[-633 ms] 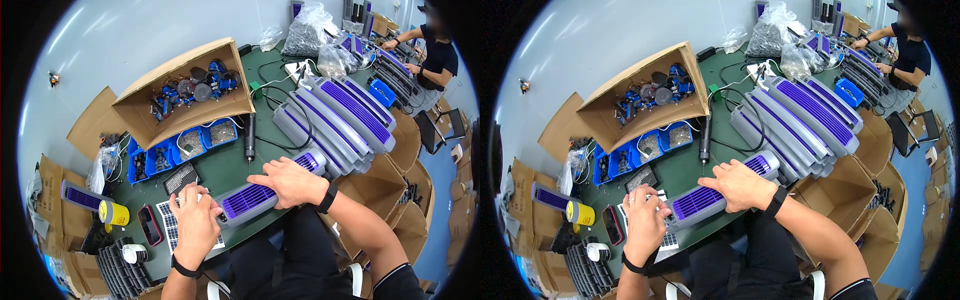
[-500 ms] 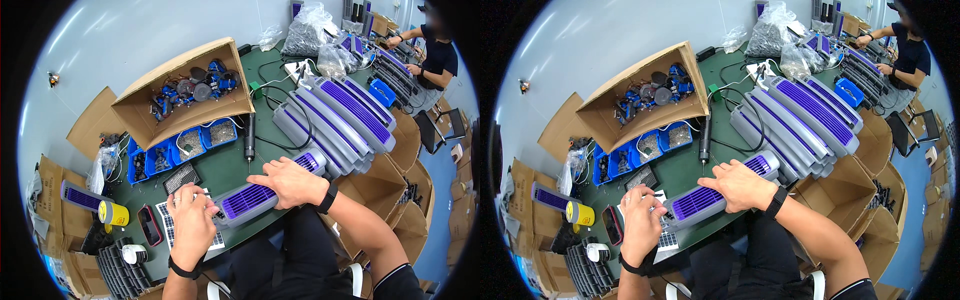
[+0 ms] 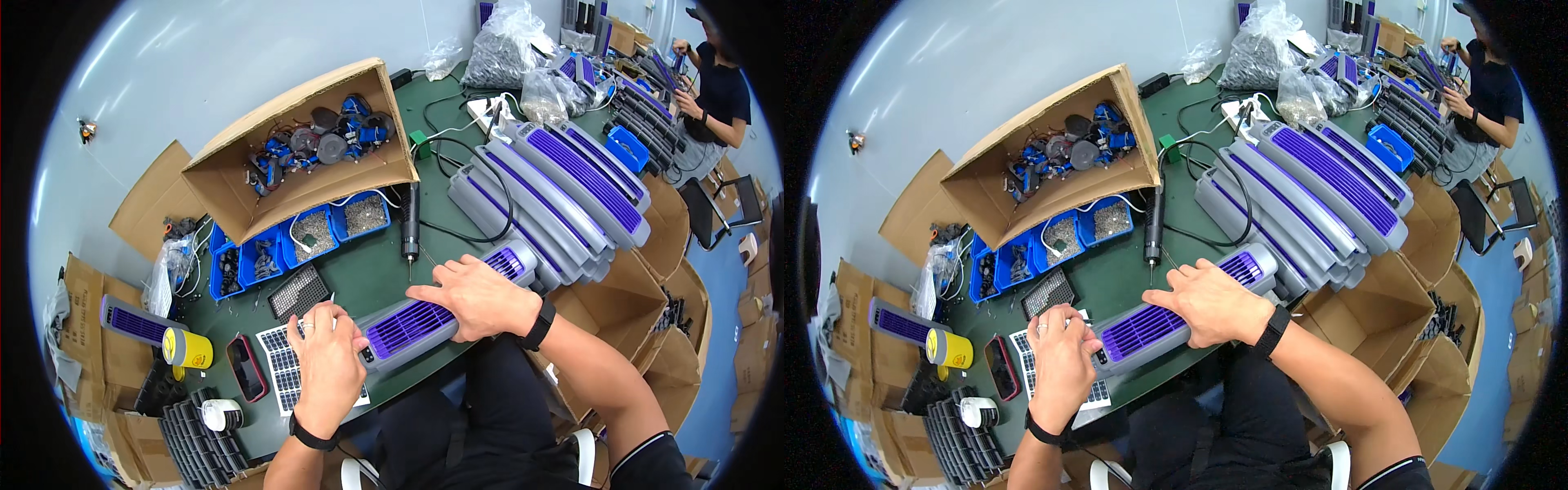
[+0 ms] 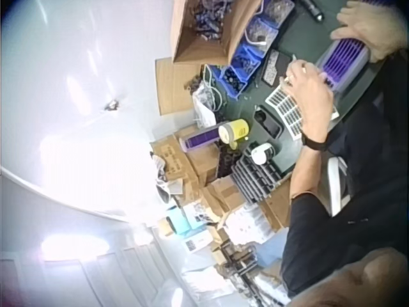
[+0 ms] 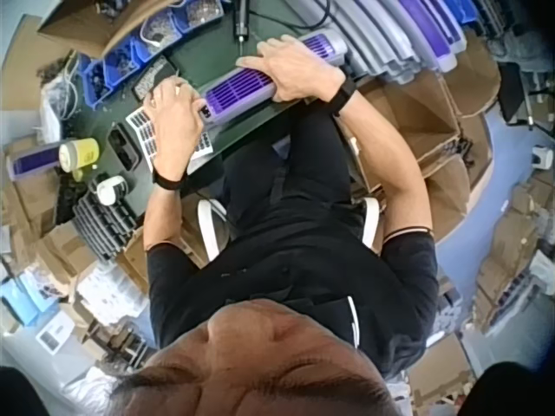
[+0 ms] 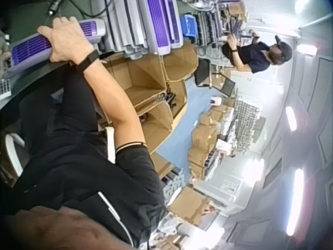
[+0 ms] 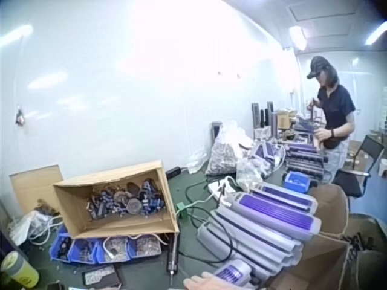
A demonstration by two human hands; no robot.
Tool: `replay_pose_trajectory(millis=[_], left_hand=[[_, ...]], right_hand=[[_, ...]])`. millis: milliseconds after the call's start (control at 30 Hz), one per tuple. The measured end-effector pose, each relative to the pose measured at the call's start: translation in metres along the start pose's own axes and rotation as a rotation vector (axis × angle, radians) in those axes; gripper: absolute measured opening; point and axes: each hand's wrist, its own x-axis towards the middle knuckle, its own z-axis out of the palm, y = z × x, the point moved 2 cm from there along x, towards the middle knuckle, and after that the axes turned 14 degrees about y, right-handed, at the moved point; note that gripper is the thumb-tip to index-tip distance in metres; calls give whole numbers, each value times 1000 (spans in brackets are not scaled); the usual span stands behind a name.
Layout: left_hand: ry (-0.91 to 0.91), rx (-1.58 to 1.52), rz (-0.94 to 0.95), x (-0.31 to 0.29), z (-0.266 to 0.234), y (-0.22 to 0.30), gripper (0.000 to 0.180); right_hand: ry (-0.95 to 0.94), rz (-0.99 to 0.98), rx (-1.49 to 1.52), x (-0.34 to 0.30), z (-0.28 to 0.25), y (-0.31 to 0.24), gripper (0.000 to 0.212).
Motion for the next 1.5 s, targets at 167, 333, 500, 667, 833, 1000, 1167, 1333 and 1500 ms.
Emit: replay_pose_trajectory(millis=[167,333,500,667,833,1000,1167,1333,1500], left_hand=[[12,75,-46,-14,3,1,26],[230,-19,-110,2,-9,-17,68],[45,-271,-198,0,-12,-47,55],[-106,-251,-92,1,-8,-42,48],[-94,-187,6,2,5,-37,41],[4,-119,83,-4,8,-35,37],[72,-91,77,-15,14,-37,35],[126,-93,17,-28,20,-40,52],[207,-200,-171,-14,7,-57,96]], right_hand=[[2,-16,3,0,0,0,88],[0,-10,32,-1,-4,2,87],[-19,-14,19,0,-5,0,90],[-13,-14,24,2,-8,-3,83],[-3,-4,28,1,-7,-3,83],[-5,8,28,0,-6,-3,83],[-1,3,21,0,-6,-2,82],[-3,0,26,2,-6,-3,82],[-5,-12,39,0,-8,-1,88]])
